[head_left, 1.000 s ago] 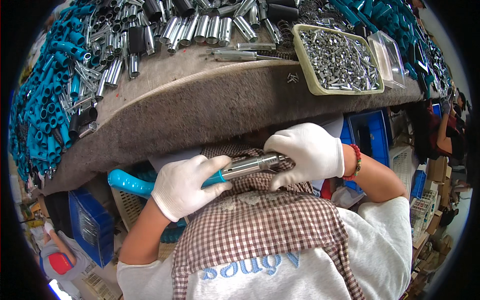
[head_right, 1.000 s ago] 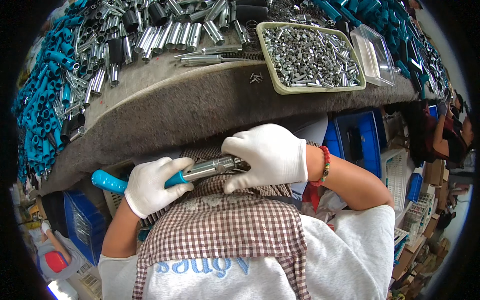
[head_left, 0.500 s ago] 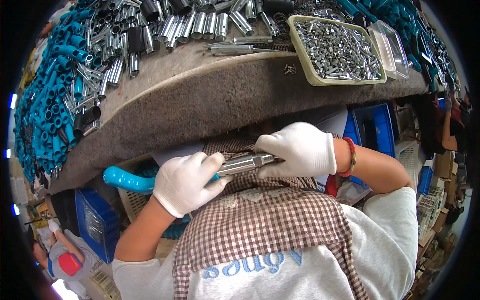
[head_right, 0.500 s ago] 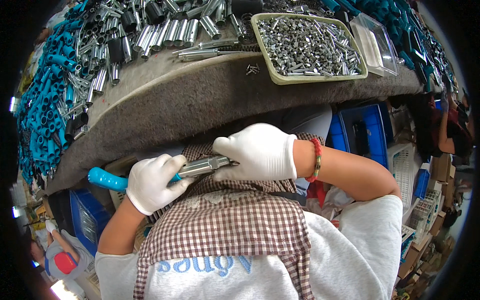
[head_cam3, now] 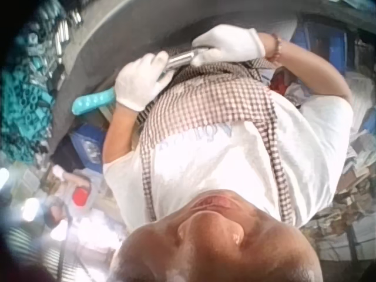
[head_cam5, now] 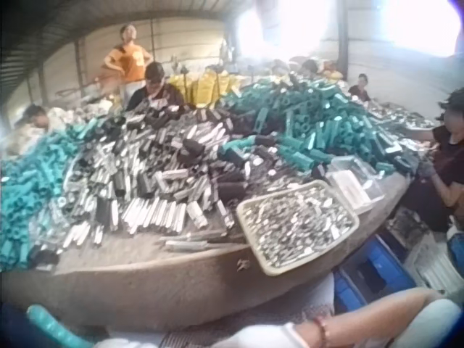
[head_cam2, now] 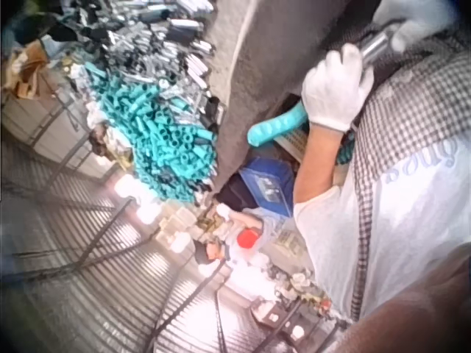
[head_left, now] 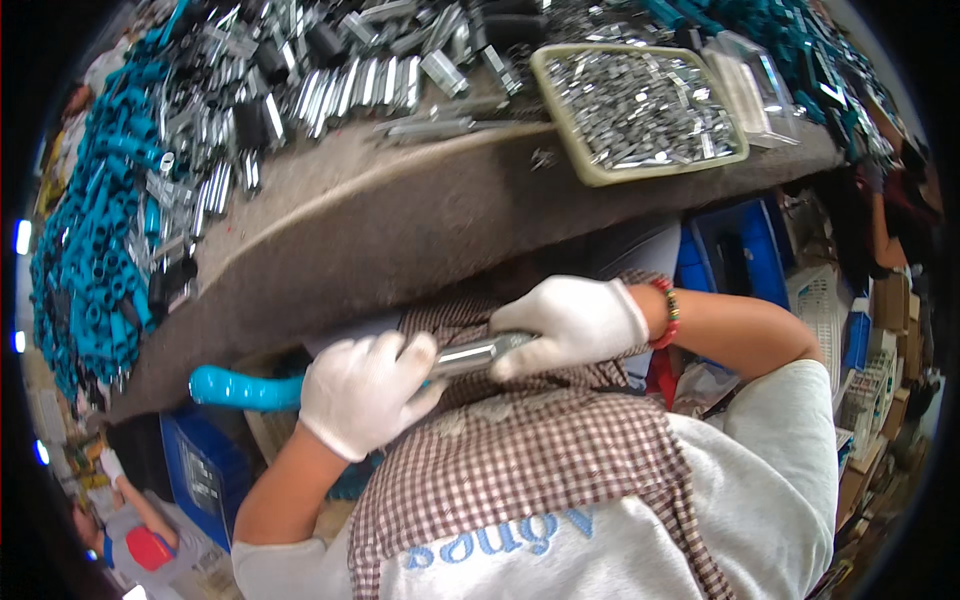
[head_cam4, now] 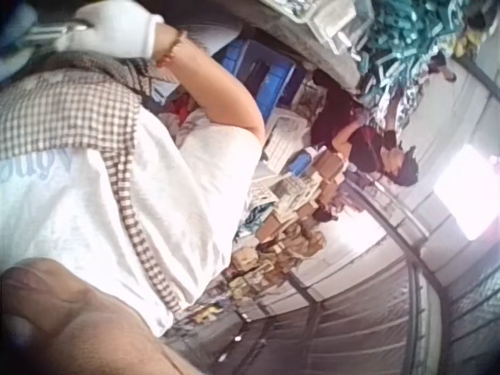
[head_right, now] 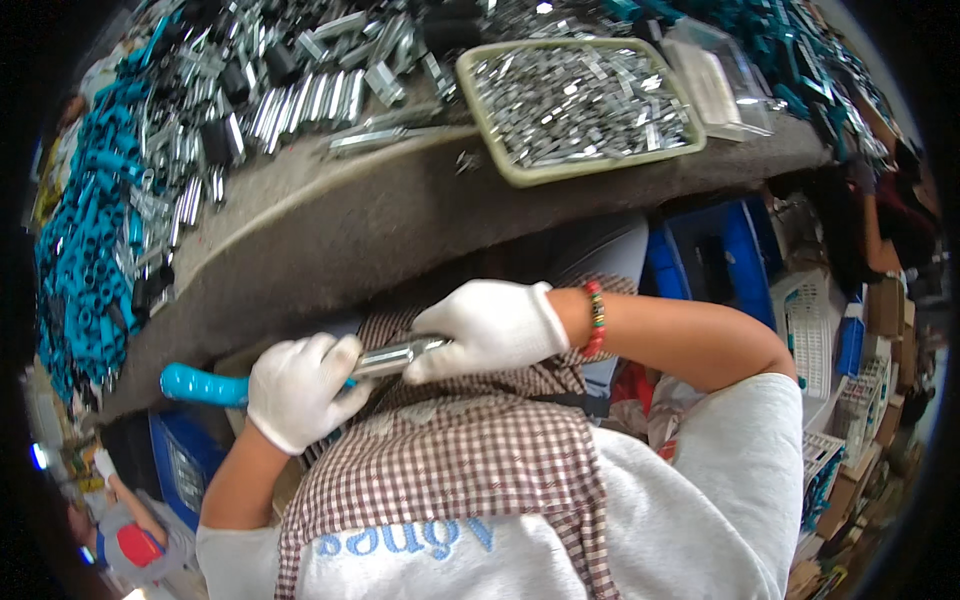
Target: The person assembles multi-part hardware components by hand, joining metal tubes, plastic grips, and small fasteners.
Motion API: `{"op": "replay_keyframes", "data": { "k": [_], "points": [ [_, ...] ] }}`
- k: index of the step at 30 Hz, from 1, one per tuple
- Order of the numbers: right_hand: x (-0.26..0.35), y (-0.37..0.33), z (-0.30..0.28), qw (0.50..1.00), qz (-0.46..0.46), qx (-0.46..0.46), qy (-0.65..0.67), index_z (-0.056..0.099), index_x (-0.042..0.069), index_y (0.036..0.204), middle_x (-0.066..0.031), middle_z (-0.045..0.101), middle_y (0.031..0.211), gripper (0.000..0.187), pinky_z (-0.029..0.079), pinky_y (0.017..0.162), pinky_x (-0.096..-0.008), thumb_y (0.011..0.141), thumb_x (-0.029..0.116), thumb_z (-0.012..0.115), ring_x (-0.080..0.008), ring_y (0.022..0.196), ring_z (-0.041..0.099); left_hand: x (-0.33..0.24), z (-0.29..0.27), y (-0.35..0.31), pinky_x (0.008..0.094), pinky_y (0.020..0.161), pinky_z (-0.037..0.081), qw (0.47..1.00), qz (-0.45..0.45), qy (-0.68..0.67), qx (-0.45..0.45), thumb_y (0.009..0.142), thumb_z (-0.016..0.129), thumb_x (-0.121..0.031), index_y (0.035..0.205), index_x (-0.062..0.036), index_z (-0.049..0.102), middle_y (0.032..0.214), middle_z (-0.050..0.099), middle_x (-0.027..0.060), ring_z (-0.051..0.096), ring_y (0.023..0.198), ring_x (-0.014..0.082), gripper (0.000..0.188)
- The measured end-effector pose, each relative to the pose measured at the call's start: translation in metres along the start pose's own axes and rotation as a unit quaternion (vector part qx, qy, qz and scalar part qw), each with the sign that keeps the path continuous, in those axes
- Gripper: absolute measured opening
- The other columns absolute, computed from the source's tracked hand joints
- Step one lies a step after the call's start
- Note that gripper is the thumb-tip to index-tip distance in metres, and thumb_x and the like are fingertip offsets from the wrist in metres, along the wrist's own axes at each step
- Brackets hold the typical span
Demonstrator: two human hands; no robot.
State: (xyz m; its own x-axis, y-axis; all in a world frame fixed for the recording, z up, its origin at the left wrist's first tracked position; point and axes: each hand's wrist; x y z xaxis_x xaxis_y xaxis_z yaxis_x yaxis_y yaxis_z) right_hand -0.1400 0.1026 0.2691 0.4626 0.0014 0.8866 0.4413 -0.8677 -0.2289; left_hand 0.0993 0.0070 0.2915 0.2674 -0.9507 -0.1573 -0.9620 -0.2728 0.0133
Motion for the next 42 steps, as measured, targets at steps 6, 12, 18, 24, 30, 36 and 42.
{"op": "replay_keyframes", "data": {
  "k": [6, 12, 18, 24, 30, 36, 42],
  "points": [
    [0.023, 0.001, -0.002, 0.914, -0.094, -0.056, -0.390, 0.050, 0.007, 0.073, -0.0065, 0.056, 0.056, 0.016, 0.050, 0.051, -0.0395, 0.079, 0.020, 0.058, -0.0278, 0.055, 0.062, 0.006, -0.002, -0.002, 0.0369, 0.056, 0.050, 0.984, -0.035, -0.163, 0.065, 0.077, 0.069, -0.037, 0.098, -0.0084, 0.064, 0.077, 0.064, 0.0117, 0.063, 0.064, 0.0290, 0.035],
    [0.042, -0.028, -0.056, 0.799, -0.215, -0.203, -0.524, 0.058, 0.009, 0.072, -0.0062, 0.060, 0.061, 0.011, 0.051, 0.053, -0.0378, 0.075, 0.019, 0.062, -0.0259, 0.057, 0.063, 0.015, -0.022, 0.008, 0.0264, 0.053, 0.046, 0.745, -0.242, -0.551, 0.288, 0.084, 0.061, -0.015, 0.096, 0.0037, 0.060, 0.070, 0.060, 0.0052, 0.056, 0.057, 0.0107, 0.023],
    [-0.007, -0.068, -0.164, 0.711, 0.054, -0.552, -0.433, 0.060, 0.006, 0.085, -0.0149, 0.062, 0.084, 0.021, 0.050, 0.070, -0.0424, 0.082, 0.026, 0.065, -0.0341, 0.079, 0.062, 0.017, -0.034, 0.017, 0.0264, 0.050, 0.043, 0.706, -0.275, -0.652, 0.032, 0.081, 0.057, -0.013, 0.096, 0.0061, 0.055, 0.066, 0.056, 0.0087, 0.051, 0.052, 0.0126, 0.025],
    [-0.044, -0.077, -0.231, 0.751, 0.202, -0.449, -0.441, 0.063, 0.004, 0.096, -0.0190, 0.063, 0.090, 0.036, 0.048, 0.077, -0.0445, 0.086, 0.039, 0.060, -0.0374, 0.085, 0.062, 0.022, -0.024, 0.049, 0.0226, 0.048, 0.041, 0.784, -0.276, -0.547, -0.102, 0.088, 0.055, -0.014, 0.099, 0.0047, 0.056, 0.065, 0.057, 0.0044, 0.052, 0.050, 0.0084, 0.022],
    [-0.024, -0.056, -0.265, 0.820, 0.341, -0.236, -0.395, 0.068, 0.004, 0.095, -0.0196, 0.065, 0.094, 0.043, 0.047, 0.082, -0.0424, 0.088, 0.044, 0.055, -0.0353, 0.089, 0.062, 0.025, -0.014, 0.053, 0.0223, 0.047, 0.042, 0.763, -0.312, -0.552, -0.127, 0.088, 0.056, -0.014, 0.098, 0.0035, 0.056, 0.065, 0.056, 0.0024, 0.052, 0.050, 0.0075, 0.021],
    [-0.029, 0.008, -0.290, 0.821, 0.161, -0.376, -0.399, 0.068, 0.006, 0.096, -0.0190, 0.067, 0.095, 0.030, 0.050, 0.081, -0.0432, 0.085, 0.029, 0.053, -0.0359, 0.091, 0.064, 0.035, 0.003, 0.049, 0.0245, 0.045, 0.042, 0.837, -0.267, -0.460, -0.127, 0.089, 0.057, -0.023, 0.092, 0.0047, 0.055, 0.061, 0.056, 0.0058, 0.052, 0.047, 0.0103, 0.028],
    [-0.026, 0.082, -0.316, 0.733, 0.344, -0.253, -0.530, 0.072, 0.008, 0.100, -0.0160, 0.068, 0.105, 0.029, 0.055, 0.078, -0.0400, 0.075, 0.020, 0.065, -0.0309, 0.093, 0.067, 0.036, 0.005, 0.044, 0.0321, 0.059, 0.048, 0.854, -0.268, -0.421, -0.145, 0.084, 0.067, -0.030, 0.097, -0.0021, 0.062, 0.066, 0.058, 0.0114, 0.060, 0.058, 0.0224, 0.031]
  ]
}}
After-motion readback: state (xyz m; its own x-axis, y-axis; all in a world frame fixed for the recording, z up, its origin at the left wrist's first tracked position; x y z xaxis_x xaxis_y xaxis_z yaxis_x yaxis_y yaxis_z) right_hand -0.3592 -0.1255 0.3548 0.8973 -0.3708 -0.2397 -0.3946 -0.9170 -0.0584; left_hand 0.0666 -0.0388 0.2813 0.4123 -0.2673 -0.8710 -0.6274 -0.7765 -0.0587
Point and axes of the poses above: each hand's wrist, its own y-axis towards the middle knuckle, its own z-axis out of the palm, x = y × z
